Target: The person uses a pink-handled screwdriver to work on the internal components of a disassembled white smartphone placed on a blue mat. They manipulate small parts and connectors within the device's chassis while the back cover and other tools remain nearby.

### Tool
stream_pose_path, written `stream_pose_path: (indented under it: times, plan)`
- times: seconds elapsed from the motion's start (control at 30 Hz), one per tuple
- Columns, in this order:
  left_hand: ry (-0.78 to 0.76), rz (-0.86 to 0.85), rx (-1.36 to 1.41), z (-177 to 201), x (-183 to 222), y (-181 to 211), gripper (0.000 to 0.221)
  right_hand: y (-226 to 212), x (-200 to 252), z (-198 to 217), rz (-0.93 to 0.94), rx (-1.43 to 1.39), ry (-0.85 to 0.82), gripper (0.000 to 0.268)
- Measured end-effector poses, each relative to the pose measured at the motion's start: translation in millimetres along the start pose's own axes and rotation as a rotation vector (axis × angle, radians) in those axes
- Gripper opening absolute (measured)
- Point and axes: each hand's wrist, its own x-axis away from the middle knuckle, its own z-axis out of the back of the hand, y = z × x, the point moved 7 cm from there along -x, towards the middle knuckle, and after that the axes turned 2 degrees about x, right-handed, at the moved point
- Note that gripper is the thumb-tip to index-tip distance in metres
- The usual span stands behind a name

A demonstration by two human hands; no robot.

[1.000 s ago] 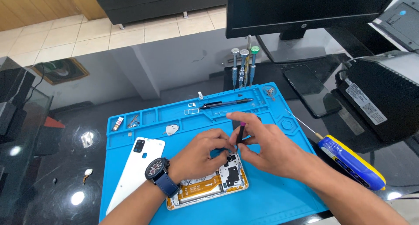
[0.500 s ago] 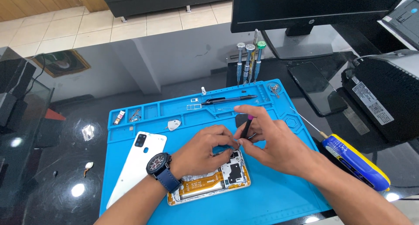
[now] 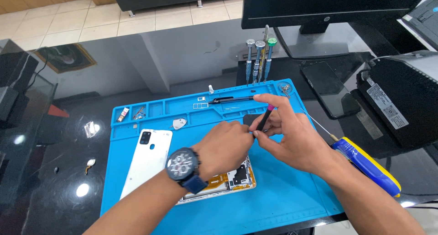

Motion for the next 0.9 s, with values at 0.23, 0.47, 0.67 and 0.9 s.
stream_pose_path:
  times: [0.23, 0.47, 0.67, 0.9]
  plan:
    - [-0.121, 0.14, -0.079, 1, -20, 11, 0.017, -3, 0, 15, 0.019, -0.002, 0.061, 0.07]
    - [-0.256, 0.236, -0.09, -15, -30, 2, 0.023, 4, 0, 24, 0.006, -0.027, 0.08, 0.072]
    - [-0.339, 0.243, -0.043, -29, -23, -11, 0.021, 2, -1, 24, -0.004, -0.02, 0.075, 0.073]
    - [-0.319, 0.18, -0.227, -24, -11, 5, 0.023, 3, -1, 24, -0.002, -0.012, 0.072, 0.075]
